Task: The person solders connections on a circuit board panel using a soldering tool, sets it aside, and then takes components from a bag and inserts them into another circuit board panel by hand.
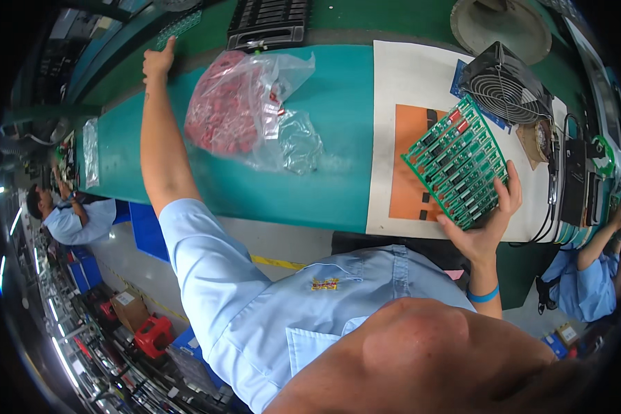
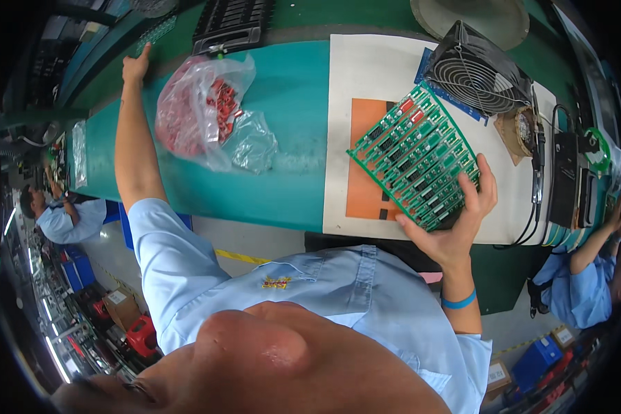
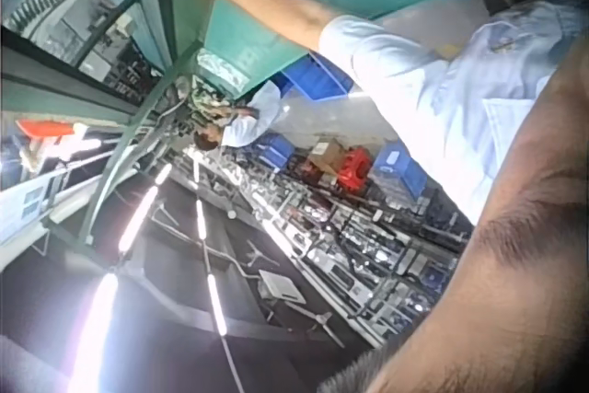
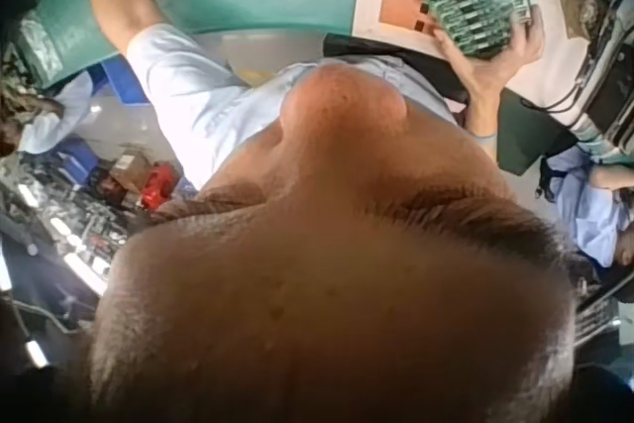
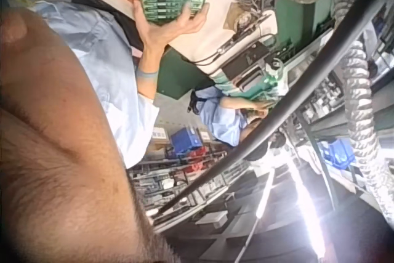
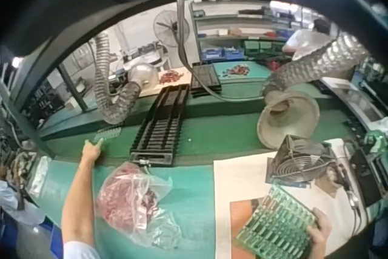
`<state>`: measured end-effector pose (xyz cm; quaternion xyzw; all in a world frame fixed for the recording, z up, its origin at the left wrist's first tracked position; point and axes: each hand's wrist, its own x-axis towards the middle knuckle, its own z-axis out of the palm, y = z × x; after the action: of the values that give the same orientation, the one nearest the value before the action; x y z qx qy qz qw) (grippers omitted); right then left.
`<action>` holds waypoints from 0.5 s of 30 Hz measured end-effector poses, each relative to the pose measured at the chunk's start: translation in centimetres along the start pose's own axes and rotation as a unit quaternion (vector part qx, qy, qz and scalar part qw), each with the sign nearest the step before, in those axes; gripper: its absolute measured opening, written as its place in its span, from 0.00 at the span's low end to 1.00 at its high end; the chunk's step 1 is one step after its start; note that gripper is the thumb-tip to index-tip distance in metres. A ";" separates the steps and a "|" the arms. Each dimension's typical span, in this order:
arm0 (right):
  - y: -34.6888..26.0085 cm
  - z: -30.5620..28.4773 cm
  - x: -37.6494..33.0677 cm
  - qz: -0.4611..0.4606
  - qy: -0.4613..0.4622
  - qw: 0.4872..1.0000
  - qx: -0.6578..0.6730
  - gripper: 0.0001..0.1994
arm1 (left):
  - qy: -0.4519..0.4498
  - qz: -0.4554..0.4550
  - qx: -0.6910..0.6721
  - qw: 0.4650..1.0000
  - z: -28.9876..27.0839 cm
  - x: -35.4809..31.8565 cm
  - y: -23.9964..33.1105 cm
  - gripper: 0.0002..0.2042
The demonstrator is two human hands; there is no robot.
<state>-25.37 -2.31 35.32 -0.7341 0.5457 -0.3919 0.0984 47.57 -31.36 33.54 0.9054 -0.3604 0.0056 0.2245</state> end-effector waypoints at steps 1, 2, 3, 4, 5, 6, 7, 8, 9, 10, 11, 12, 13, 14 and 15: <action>-0.1 0.0 -0.1 -0.002 -0.003 1.000 -0.005 0.51 | -0.009 -0.007 0.023 1.000 0.8 0.6 0.7 0.59; -0.1 0.1 -0.1 -0.005 -0.006 1.000 -0.010 0.51 | -0.018 -0.014 0.045 0.999 1.3 1.0 1.6 0.60; -0.1 0.2 0.0 -0.009 -0.009 1.000 -0.014 0.51 | -0.025 -0.023 0.067 0.997 1.5 1.3 2.3 0.61; -0.1 0.3 0.2 -0.015 -0.013 1.000 -0.017 0.51 | -0.032 -0.032 0.090 0.995 1.7 1.6 3.0 0.62; 0.0 0.4 0.2 -0.012 -0.016 1.000 -0.021 0.51 | -0.038 -0.032 0.090 0.995 1.7 1.5 3.4 0.62; 0.0 0.4 0.3 -0.012 -0.016 1.000 -0.020 0.51 | -0.032 -0.027 0.095 0.995 1.8 1.3 3.7 0.62; 0.0 0.5 0.2 -0.013 -0.014 1.000 -0.015 0.51 | -0.024 -0.021 0.102 0.994 1.5 1.3 3.9 0.61; 0.0 0.6 0.2 -0.014 -0.012 1.000 -0.011 0.51 | -0.016 -0.015 0.108 0.994 1.2 1.2 4.2 0.60; 0.0 0.6 0.1 -0.016 -0.010 1.000 -0.007 0.51 | -0.008 -0.010 0.113 0.993 1.1 1.0 4.6 0.60; 0.0 0.6 0.1 -0.016 -0.012 1.000 -0.008 0.51 | -0.009 -0.011 0.114 0.993 0.9 1.0 4.8 0.60; -0.1 0.7 0.1 -0.018 -0.012 1.000 -0.008 0.51 | 0.007 -0.042 0.078 0.996 0.7 1.0 5.1 0.56; -0.1 0.7 0.1 -0.021 -0.011 1.000 -0.008 0.51 | 0.023 -0.072 0.040 0.996 0.5 0.9 5.5 0.52; -0.2 0.6 0.2 -0.024 -0.010 1.000 -0.009 0.51 | 0.039 -0.102 0.002 0.994 0.3 0.8 5.9 0.48; -0.2 0.6 0.1 -0.027 -0.007 1.000 -0.011 0.51 | 0.055 -0.131 -0.036 0.989 0.3 0.5 6.2 0.44; -0.3 0.5 0.2 -0.031 -0.007 0.999 -0.007 0.51 | 0.061 -0.133 -0.036 0.989 -0.4 0.9 5.4 0.44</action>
<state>-24.80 -2.53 35.21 -0.7539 0.5248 -0.3860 0.0847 44.71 -35.26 36.20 0.9346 -0.2221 0.0173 0.2774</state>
